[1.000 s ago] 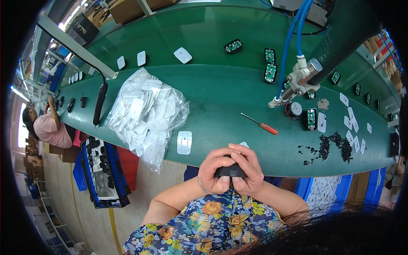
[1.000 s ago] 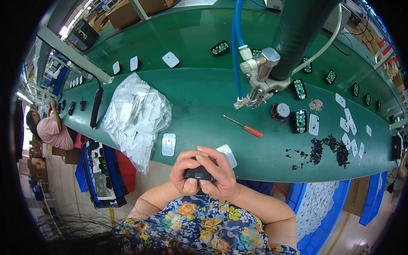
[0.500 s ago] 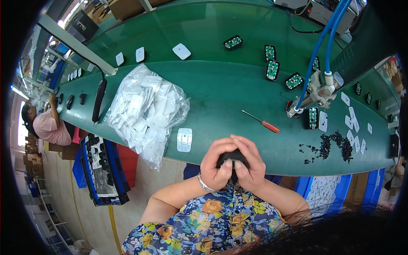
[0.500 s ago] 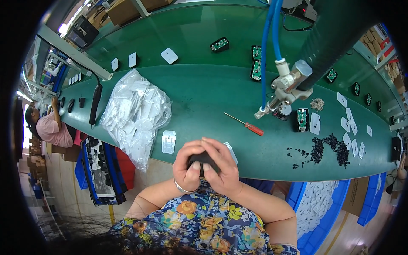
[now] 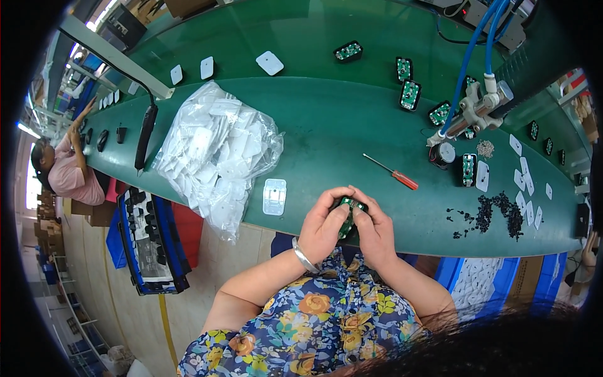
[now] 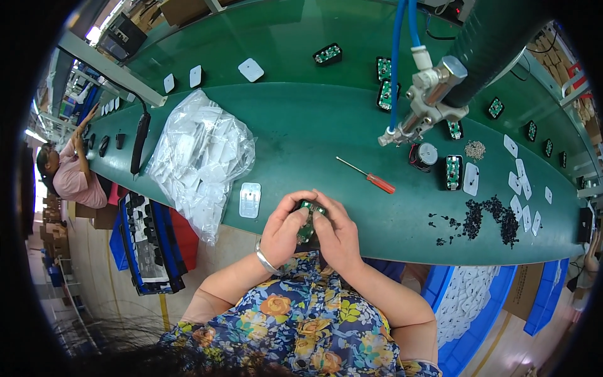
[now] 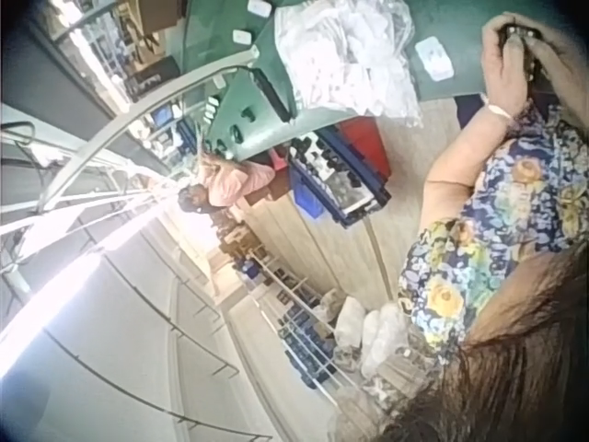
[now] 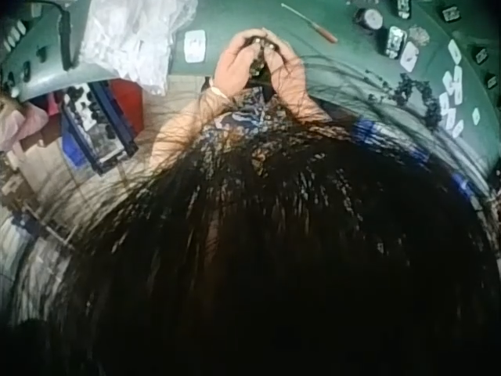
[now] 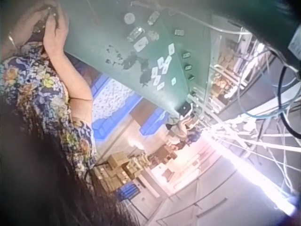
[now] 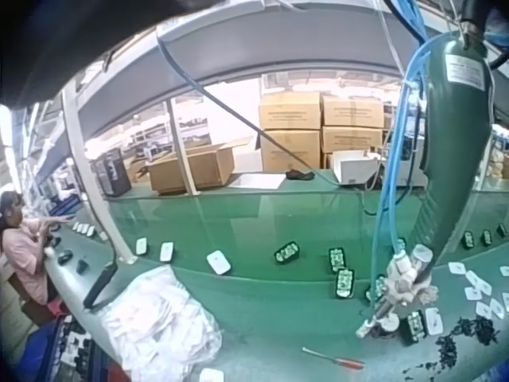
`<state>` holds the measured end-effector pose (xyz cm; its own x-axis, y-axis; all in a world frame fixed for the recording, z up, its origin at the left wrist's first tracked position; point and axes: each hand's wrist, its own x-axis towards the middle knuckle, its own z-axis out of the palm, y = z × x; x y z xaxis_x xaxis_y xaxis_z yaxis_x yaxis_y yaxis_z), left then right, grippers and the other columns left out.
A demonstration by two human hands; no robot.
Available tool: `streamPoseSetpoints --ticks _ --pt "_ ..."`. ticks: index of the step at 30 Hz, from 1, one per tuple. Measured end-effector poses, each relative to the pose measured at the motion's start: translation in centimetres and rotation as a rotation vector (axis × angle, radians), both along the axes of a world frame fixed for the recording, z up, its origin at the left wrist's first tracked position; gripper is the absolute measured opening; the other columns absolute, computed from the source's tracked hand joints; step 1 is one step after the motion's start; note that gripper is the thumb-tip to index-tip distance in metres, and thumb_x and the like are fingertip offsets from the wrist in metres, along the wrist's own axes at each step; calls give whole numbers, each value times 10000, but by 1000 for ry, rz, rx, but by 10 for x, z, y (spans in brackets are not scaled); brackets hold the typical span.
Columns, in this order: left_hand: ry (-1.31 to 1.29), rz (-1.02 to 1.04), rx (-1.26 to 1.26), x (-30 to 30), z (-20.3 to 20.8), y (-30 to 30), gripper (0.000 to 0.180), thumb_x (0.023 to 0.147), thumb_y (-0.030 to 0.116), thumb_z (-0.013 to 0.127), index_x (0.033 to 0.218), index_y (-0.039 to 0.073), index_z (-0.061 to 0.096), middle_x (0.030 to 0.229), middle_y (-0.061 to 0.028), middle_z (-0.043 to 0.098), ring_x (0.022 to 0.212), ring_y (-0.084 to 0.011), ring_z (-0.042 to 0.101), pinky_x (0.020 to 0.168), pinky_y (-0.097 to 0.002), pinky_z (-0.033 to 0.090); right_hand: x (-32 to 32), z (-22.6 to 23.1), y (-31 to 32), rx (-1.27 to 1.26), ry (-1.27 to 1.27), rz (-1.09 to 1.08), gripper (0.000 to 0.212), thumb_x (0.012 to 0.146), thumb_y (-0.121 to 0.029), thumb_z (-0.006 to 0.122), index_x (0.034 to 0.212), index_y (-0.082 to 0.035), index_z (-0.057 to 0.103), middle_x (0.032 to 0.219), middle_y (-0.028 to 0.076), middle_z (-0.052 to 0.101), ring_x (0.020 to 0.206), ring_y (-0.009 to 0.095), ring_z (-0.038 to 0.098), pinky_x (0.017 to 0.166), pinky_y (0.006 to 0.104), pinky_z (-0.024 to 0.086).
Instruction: The person assembles electronic components by placing a PCB into a plastic housing, then securing it with screws using a pneumatic screwdriver.
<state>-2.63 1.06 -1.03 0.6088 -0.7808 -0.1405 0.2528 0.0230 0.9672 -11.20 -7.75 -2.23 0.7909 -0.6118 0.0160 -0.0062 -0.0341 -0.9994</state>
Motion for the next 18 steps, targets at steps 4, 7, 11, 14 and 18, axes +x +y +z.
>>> streamPoseSetpoints --ticks 4,7,11,14,18 --pt "332 -44 -61 4 -6 3 380 864 201 328 1176 2 417 1068 -77 488 968 -153 479 867 -284 377 -3 -3 -1 244 46 19 366 824 -50 448 1180 34 433 1139 112 476 998 152 489 842 262 393" --pt "430 -40 -132 4 -6 4 382 865 202 331 1185 5 403 1082 -83 483 975 -157 478 879 -289 371 -7 -3 -1 314 47 75 413 822 -47 449 1220 39 379 1179 113 438 1030 149 465 862 264 379" --pt "313 -50 -109 3 -11 4 392 853 181 326 1198 4 385 1092 -84 478 985 -161 473 882 -292 367 -10 -7 0 282 -2 126 449 816 -22 442 1246 43 334 1207 122 401 1068 165 442 897 274 357" --pt "257 -70 -109 1 -9 4 399 829 135 324 1200 1 379 1096 -84 476 998 -162 464 885 -291 361 -9 -4 2 232 -38 98 435 813 -7 434 1234 53 345 1203 126 402 1078 173 438 902 280 355" --pt "135 -63 -77 -2 -1 2 410 795 70 334 1196 0 385 1085 -73 476 989 -142 454 877 -268 353 -9 -2 2 117 -49 88 427 815 -2 426 1230 55 349 1201 135 402 1082 181 436 901 283 356"
